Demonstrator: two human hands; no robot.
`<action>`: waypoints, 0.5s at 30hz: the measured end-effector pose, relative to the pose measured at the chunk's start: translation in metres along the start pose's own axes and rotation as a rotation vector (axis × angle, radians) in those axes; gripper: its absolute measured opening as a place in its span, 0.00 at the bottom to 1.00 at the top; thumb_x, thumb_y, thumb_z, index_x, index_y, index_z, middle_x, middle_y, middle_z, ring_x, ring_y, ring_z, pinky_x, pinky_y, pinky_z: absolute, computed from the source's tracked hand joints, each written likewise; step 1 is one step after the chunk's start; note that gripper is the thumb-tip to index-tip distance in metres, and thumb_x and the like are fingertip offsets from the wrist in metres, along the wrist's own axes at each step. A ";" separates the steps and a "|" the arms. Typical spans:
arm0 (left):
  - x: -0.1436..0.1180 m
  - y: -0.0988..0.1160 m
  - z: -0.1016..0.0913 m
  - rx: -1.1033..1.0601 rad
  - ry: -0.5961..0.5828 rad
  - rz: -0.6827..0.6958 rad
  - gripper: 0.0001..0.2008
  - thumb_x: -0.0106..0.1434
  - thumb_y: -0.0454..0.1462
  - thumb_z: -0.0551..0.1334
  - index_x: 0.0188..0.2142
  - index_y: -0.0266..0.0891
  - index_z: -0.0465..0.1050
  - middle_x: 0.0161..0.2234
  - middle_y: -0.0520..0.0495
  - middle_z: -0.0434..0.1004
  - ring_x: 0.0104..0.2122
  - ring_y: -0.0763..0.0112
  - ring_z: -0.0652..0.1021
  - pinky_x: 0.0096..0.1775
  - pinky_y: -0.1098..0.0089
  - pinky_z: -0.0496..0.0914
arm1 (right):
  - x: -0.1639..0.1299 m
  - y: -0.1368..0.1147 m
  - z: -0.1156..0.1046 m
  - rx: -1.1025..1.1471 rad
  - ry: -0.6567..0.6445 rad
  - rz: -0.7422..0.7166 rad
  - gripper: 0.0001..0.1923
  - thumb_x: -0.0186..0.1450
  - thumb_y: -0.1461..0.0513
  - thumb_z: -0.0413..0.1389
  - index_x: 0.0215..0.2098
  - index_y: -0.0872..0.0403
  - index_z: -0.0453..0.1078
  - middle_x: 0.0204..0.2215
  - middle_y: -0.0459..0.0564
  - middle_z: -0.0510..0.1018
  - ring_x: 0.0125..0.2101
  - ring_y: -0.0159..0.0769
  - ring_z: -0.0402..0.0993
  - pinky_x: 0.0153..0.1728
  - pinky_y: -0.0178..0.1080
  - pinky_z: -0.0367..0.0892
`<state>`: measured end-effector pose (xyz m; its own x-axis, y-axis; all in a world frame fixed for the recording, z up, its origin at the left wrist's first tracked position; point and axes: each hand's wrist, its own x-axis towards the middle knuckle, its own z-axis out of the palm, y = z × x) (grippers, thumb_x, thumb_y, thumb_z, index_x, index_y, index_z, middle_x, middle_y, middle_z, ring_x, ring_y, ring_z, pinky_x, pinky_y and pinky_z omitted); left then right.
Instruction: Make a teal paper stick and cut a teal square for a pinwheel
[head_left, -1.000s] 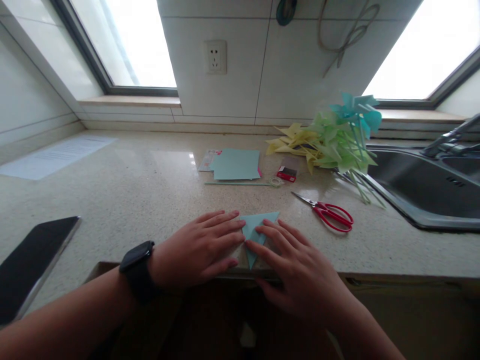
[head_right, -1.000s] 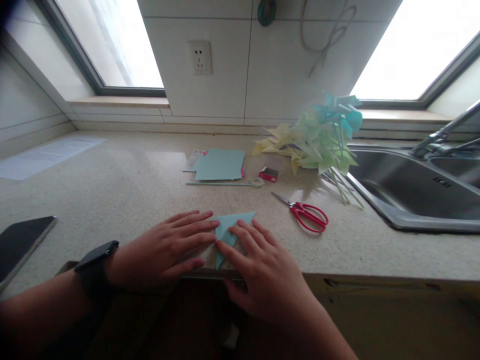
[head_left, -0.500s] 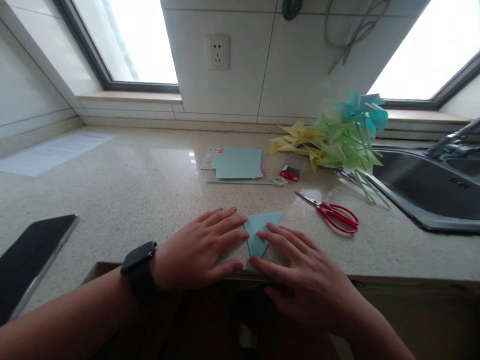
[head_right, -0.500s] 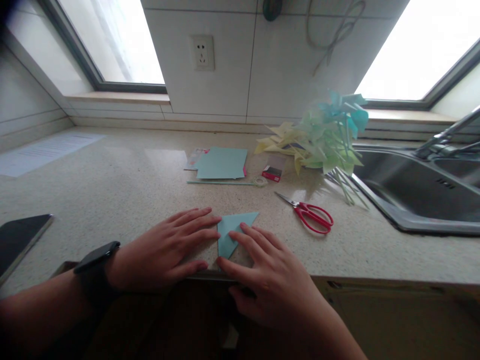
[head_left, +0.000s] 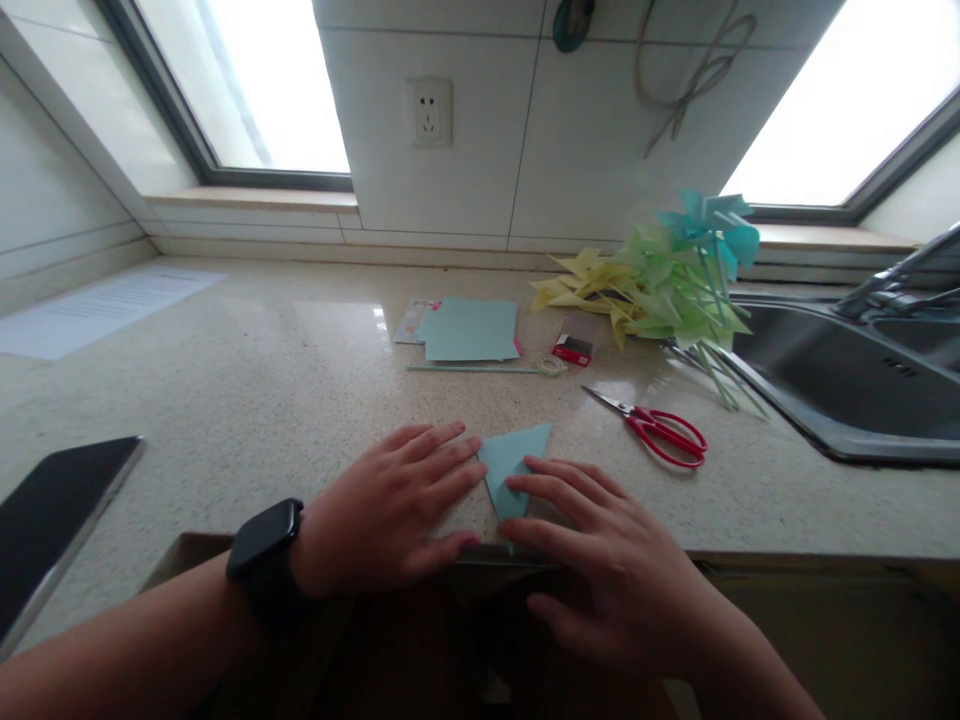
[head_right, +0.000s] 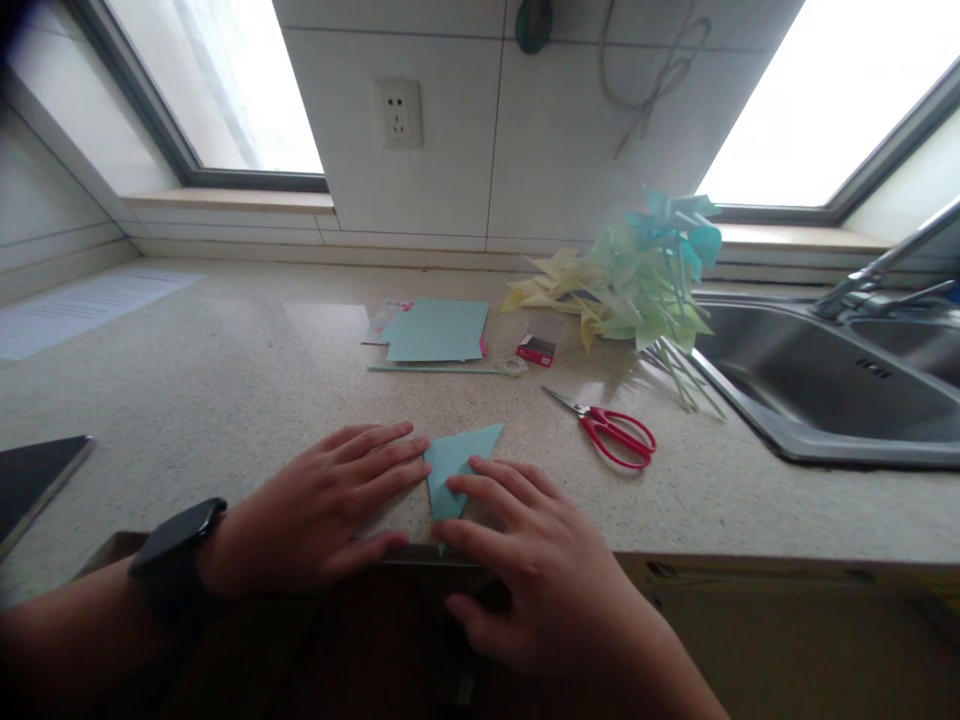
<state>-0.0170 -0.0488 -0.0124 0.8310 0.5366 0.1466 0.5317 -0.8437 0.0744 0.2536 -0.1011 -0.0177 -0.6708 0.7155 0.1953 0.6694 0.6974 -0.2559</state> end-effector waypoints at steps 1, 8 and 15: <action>-0.001 0.000 0.001 0.004 0.003 0.013 0.28 0.71 0.52 0.53 0.64 0.40 0.64 0.65 0.37 0.66 0.64 0.45 0.66 0.60 0.44 0.63 | 0.001 0.000 -0.002 0.021 0.005 0.013 0.24 0.62 0.54 0.60 0.56 0.42 0.69 0.62 0.48 0.70 0.64 0.50 0.61 0.62 0.56 0.58; -0.001 0.002 0.001 -0.025 0.011 0.094 0.26 0.70 0.48 0.57 0.60 0.34 0.66 0.63 0.35 0.69 0.63 0.48 0.67 0.61 0.50 0.62 | 0.023 -0.009 -0.003 0.021 0.014 0.053 0.34 0.67 0.48 0.57 0.67 0.52 0.58 0.67 0.53 0.65 0.67 0.46 0.57 0.68 0.54 0.50; 0.005 0.004 -0.008 -0.127 -0.044 0.032 0.24 0.69 0.47 0.60 0.60 0.38 0.67 0.60 0.36 0.70 0.59 0.50 0.69 0.60 0.50 0.64 | 0.038 -0.014 0.005 0.039 -0.008 0.061 0.41 0.67 0.43 0.55 0.68 0.60 0.57 0.66 0.59 0.65 0.66 0.44 0.60 0.69 0.50 0.52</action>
<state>-0.0118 -0.0493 -0.0034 0.8548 0.5076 0.1079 0.4825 -0.8539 0.1951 0.2171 -0.0834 -0.0118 -0.6317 0.7563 0.1705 0.6963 0.6501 -0.3042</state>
